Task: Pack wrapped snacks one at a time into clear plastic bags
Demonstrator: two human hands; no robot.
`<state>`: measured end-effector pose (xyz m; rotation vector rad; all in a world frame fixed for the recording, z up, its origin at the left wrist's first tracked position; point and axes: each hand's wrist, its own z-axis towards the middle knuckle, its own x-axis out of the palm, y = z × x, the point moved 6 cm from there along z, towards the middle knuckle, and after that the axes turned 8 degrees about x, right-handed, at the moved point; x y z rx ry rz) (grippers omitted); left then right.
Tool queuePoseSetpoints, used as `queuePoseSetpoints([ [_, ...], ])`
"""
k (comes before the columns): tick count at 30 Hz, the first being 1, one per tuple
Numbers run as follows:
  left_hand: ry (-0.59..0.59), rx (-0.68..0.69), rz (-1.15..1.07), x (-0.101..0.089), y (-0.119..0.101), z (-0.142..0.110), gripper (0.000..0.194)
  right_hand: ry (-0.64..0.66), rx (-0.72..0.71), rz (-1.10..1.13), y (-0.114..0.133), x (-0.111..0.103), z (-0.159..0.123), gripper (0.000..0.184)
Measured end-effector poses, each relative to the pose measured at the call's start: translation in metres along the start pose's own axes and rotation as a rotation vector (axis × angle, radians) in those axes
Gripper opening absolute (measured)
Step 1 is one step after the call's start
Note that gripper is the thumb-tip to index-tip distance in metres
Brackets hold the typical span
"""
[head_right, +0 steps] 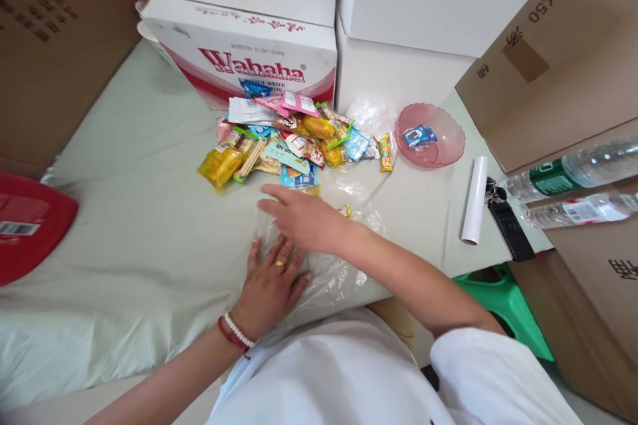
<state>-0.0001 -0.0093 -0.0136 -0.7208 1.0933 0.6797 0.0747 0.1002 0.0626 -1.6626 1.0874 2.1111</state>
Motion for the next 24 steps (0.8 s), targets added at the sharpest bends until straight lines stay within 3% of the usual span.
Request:
queuePoseSetpoints([
  [3, 0.032, -0.081, -0.023, 0.005, 0.007, -0.017, 0.058, -0.320, 0.195, 0.055, -0.029, 0.004, -0.064, 0.032],
  [7, 0.030, -0.135, -0.047, 0.005, 0.015, -0.033, 0.066, -0.228, 0.316, 0.067, -0.065, 0.023, -0.124, 0.032],
  [10, 0.058, -0.153, -0.030, 0.004, 0.021, -0.034, 0.073, -0.344, 0.491, 0.156, -0.109, 0.002, -0.127, 0.029],
  [13, 0.077, -0.129, -0.005, 0.003, 0.024, -0.033, 0.075, -0.556, 0.723, 0.169, -0.167, -0.038, -0.098, 0.028],
  [16, 0.087, -0.094, 0.017, 0.001, 0.026, -0.036, 0.072, -0.611, 0.769, 0.147, -0.205, -0.068, -0.046, 0.026],
  [18, 0.095, -0.071, 0.022, 0.000, 0.028, -0.037, 0.067, -0.634, 0.689, 0.113, -0.207, -0.080, -0.009, 0.029],
  [20, 0.104, -0.075, 0.008, -0.002, 0.030, -0.038, 0.064, -0.611, 0.559, 0.024, -0.195, -0.083, 0.028, 0.036],
  [24, 0.133, -0.128, -0.048, -0.003, 0.034, -0.036, 0.064, -0.298, 0.422, -0.220, -0.171, -0.062, 0.081, 0.054],
])
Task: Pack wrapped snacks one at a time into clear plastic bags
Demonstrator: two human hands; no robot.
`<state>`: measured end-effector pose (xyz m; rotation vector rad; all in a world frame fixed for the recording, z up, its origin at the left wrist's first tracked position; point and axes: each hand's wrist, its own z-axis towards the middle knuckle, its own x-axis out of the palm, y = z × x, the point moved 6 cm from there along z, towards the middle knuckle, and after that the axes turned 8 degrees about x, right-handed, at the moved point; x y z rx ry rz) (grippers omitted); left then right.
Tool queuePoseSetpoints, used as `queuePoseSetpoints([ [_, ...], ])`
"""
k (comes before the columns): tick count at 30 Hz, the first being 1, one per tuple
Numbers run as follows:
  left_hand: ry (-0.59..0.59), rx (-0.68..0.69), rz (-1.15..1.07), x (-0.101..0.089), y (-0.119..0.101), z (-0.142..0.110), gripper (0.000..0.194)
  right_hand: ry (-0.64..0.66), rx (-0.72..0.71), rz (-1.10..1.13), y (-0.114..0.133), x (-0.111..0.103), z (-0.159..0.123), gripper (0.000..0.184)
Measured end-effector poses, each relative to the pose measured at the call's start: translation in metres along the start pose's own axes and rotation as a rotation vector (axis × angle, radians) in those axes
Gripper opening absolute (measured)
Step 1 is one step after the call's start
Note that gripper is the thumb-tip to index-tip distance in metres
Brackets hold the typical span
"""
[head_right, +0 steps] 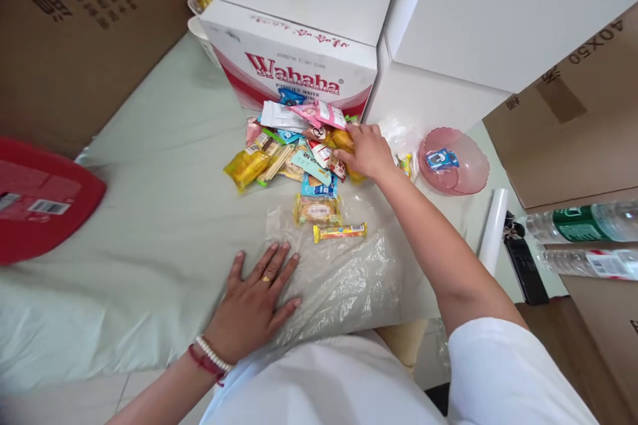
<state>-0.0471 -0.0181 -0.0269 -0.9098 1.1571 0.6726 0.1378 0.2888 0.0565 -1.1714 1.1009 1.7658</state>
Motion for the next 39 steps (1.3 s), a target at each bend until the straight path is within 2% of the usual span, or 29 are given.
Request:
queuePoseSetpoints([
  [2, 0.003, -0.019, -0.028, 0.000, 0.000, 0.000, 0.067, 0.076, 0.012, -0.076, 0.001, 0.006, 0.001, 0.056],
  [5, -0.020, -0.038, -0.068, 0.002, -0.001, -0.004, 0.079, 0.018, 0.049, -0.053, -0.016, -0.008, -0.023, 0.050],
  [8, -0.048, -0.048, -0.089, 0.004, -0.005, -0.011, 0.085, -0.161, 0.118, 0.062, -0.040, -0.038, -0.081, 0.054],
  [10, -0.047, -0.066, -0.100, 0.005, -0.009, -0.015, 0.084, -0.154, 0.179, 0.156, -0.042, -0.049, -0.131, 0.053],
  [12, -0.023, -0.087, -0.117, 0.005, -0.011, -0.016, 0.081, 0.046, 0.096, 0.263, -0.016, -0.044, -0.178, 0.048],
  [14, 0.008, -0.098, -0.130, 0.006, -0.013, -0.016, 0.082, 0.231, -0.076, 0.327, 0.026, -0.034, -0.217, 0.046],
  [17, 0.015, -0.106, -0.124, 0.005, -0.014, -0.016, 0.092, 0.358, -0.291, 0.364, 0.078, -0.016, -0.248, 0.050],
  [20, -0.007, -0.112, -0.091, 0.004, -0.014, -0.020, 0.100, 0.389, -0.333, 0.274, 0.093, 0.003, -0.257, 0.054],
  [24, -0.009, -0.104, -0.063, 0.004, -0.018, -0.026, 0.096, 0.396, -0.310, 0.204, 0.084, 0.012, -0.262, 0.073],
  [28, -0.017, -0.112, -0.051, 0.003, -0.020, -0.026, 0.092, 0.338, -0.314, 0.223, 0.078, 0.003, -0.262, 0.052],
  [32, 0.009, -0.146, -0.057, 0.002, -0.017, -0.026, 0.094, 0.268, -0.307, 0.326, 0.073, -0.004, -0.254, 0.051],
  [35, 0.041, -0.158, -0.069, 0.002, -0.015, -0.027, 0.097, 0.262, -0.305, 0.338, 0.066, 0.005, -0.245, 0.047],
  [37, 0.044, -0.159, -0.077, 0.002, -0.014, -0.029, 0.095, 0.301, -0.322, 0.325, 0.064, 0.014, -0.242, 0.045],
  [39, 0.030, -0.161, -0.093, 0.001, -0.011, -0.031, 0.091, 0.332, -0.333, 0.330, 0.061, 0.015, -0.242, 0.046],
])
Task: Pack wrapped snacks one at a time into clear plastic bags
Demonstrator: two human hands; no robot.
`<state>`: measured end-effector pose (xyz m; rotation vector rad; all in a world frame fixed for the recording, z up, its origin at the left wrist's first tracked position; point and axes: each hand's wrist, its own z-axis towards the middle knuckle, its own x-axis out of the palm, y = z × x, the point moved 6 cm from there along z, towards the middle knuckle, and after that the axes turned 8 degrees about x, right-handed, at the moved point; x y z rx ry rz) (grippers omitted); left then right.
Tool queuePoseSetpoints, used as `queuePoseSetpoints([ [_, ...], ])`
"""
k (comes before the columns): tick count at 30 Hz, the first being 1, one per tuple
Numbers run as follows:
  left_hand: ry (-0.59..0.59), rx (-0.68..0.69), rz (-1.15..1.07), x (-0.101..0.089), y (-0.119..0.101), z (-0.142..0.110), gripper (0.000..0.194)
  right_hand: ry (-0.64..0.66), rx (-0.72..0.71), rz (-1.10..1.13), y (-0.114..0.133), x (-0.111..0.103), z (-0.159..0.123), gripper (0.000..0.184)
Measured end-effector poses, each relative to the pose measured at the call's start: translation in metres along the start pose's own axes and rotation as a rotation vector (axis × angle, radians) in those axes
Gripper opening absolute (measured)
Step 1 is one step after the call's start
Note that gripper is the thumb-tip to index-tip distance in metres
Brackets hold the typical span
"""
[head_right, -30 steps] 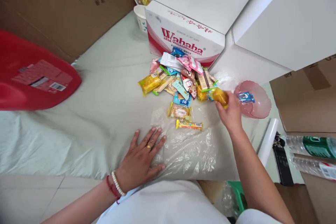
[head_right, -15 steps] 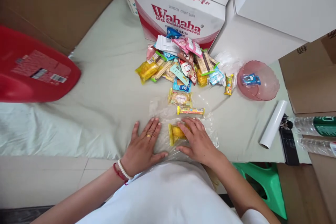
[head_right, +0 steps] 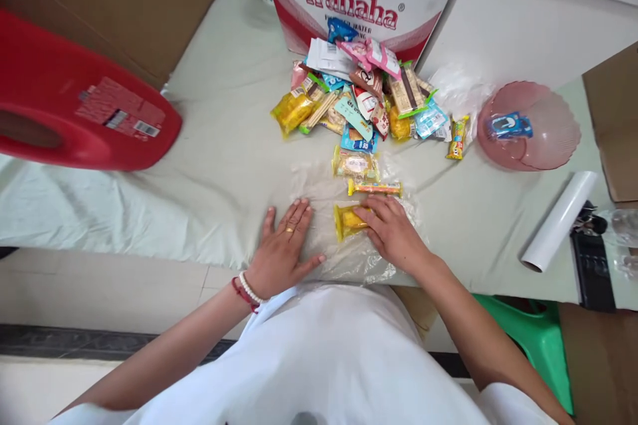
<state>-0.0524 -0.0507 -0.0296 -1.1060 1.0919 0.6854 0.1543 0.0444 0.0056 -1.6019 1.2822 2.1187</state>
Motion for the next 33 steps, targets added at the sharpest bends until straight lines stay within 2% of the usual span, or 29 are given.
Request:
queuePoseSetpoints([
  [4, -0.074, 0.021, -0.029, -0.009, 0.008, -0.011, 0.077, -0.033, 0.019, 0.039, -0.001, -0.026, -0.029, 0.056],
  [7, -0.105, 0.170, -0.066, -0.021, 0.007, -0.022, 0.074, 0.060, 0.021, 0.074, -0.004, -0.031, -0.066, 0.062],
  [10, 0.078, 0.381, -0.173, -0.019, -0.001, -0.029, 0.079, 0.135, 0.029, 0.088, -0.012, -0.016, -0.095, 0.063],
  [12, 0.188, 0.429, -0.218, -0.013, -0.004, -0.029, 0.069, 0.088, 0.063, 0.097, -0.021, -0.007, -0.103, 0.044],
  [13, 0.196, 0.425, -0.230, -0.012, -0.004, -0.028, 0.059, 0.058, 0.079, 0.109, -0.024, -0.005, -0.104, 0.034],
  [15, 0.130, 0.382, -0.258, -0.012, -0.003, -0.023, 0.038, 0.029, 0.094, 0.156, -0.028, -0.008, -0.101, 0.023],
  [17, 0.050, 0.301, -0.318, -0.015, 0.002, -0.017, 0.029, 0.061, 0.103, 0.223, -0.029, -0.019, -0.091, 0.022],
  [20, -0.039, 0.135, -0.426, -0.022, 0.014, -0.006, 0.027, 0.123, 0.148, 0.274, -0.031, -0.044, -0.064, 0.023],
  [23, -0.148, -0.067, -0.448, -0.029, 0.032, 0.010, 0.027, 0.060, 0.162, 0.223, -0.040, -0.064, -0.024, 0.024],
  [26, -0.249, -0.307, -0.354, -0.030, 0.052, 0.022, 0.021, 0.036, 0.183, 0.082, -0.054, -0.065, 0.016, 0.024],
  [28, -0.321, -0.434, -0.316, -0.028, 0.061, 0.024, 0.031, -0.002, 0.212, -0.065, -0.057, -0.065, 0.031, 0.027],
  [31, -0.416, -0.516, -0.345, -0.023, 0.065, 0.022, 0.044, -0.190, 0.216, -0.214, -0.036, -0.076, 0.029, 0.031],
  [33, -0.446, -0.534, -0.375, -0.019, 0.066, 0.019, 0.045, -0.248, 0.146, -0.179, -0.010, -0.078, 0.017, 0.030],
])
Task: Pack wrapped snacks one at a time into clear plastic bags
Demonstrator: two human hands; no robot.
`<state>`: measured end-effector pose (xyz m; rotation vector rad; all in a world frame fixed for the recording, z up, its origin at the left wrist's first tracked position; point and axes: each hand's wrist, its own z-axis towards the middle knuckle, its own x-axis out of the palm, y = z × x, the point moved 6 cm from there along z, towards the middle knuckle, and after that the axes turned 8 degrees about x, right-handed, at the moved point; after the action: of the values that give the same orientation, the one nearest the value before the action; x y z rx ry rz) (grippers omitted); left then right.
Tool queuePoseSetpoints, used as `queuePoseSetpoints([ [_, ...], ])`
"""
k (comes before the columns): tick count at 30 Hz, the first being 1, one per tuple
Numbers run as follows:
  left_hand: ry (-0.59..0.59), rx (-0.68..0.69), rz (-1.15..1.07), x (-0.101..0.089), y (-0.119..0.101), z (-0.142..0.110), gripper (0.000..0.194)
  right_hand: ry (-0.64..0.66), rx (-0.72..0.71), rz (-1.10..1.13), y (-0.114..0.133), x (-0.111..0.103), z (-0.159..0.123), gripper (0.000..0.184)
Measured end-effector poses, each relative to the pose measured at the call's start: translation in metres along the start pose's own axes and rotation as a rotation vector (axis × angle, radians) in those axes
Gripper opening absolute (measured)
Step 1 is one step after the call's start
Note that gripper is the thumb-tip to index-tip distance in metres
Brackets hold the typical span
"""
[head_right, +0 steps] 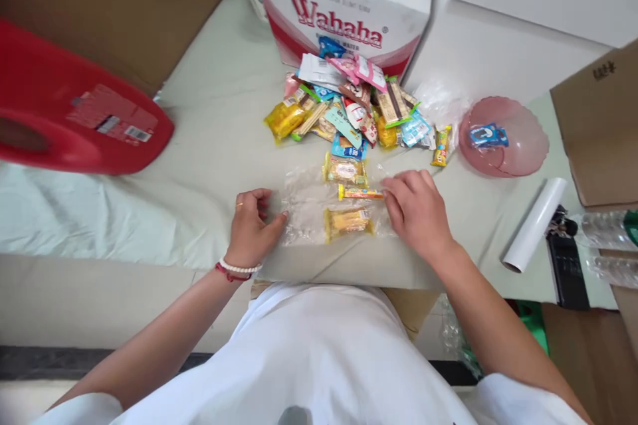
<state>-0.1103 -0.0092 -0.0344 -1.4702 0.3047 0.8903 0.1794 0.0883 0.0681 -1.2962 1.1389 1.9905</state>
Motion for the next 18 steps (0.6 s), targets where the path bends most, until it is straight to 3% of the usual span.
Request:
queuePoseSetpoints([
  [3, -0.051, -0.018, -0.024, -0.007, 0.002, -0.004, 0.042, 0.185, -0.184, 0.109, 0.034, 0.014, -0.025, 0.030],
  [6, -0.243, 0.065, 0.055, -0.036, -0.017, -0.010, 0.034, 0.300, -0.205, 0.058, 0.045, 0.048, -0.034, 0.032],
  [8, -0.411, 0.266, 0.147, -0.056, -0.047, -0.019, 0.028, 0.315, -0.156, 0.028, 0.042, 0.067, -0.032, 0.032],
  [9, -0.442, 0.429, 0.159, -0.060, -0.067, -0.024, 0.027, 0.322, -0.134, 0.027, 0.041, 0.073, -0.030, 0.032],
  [11, -0.289, 0.814, 0.098, -0.045, -0.105, -0.037, 0.029, 0.333, -0.099, 0.052, 0.038, 0.077, -0.027, 0.032],
  [13, 0.013, 1.021, 0.073, -0.010, -0.128, -0.045, 0.032, 0.365, -0.088, 0.121, 0.036, 0.072, -0.023, 0.032],
  [16, 0.266, 0.961, 0.216, 0.043, -0.128, -0.036, 0.035, 0.447, -0.091, 0.212, 0.027, 0.059, -0.006, 0.031],
  [18, 0.365, 0.889, 0.279, 0.065, -0.120, -0.027, 0.036, 0.384, -0.062, 0.159, 0.016, 0.048, 0.018, 0.031],
])
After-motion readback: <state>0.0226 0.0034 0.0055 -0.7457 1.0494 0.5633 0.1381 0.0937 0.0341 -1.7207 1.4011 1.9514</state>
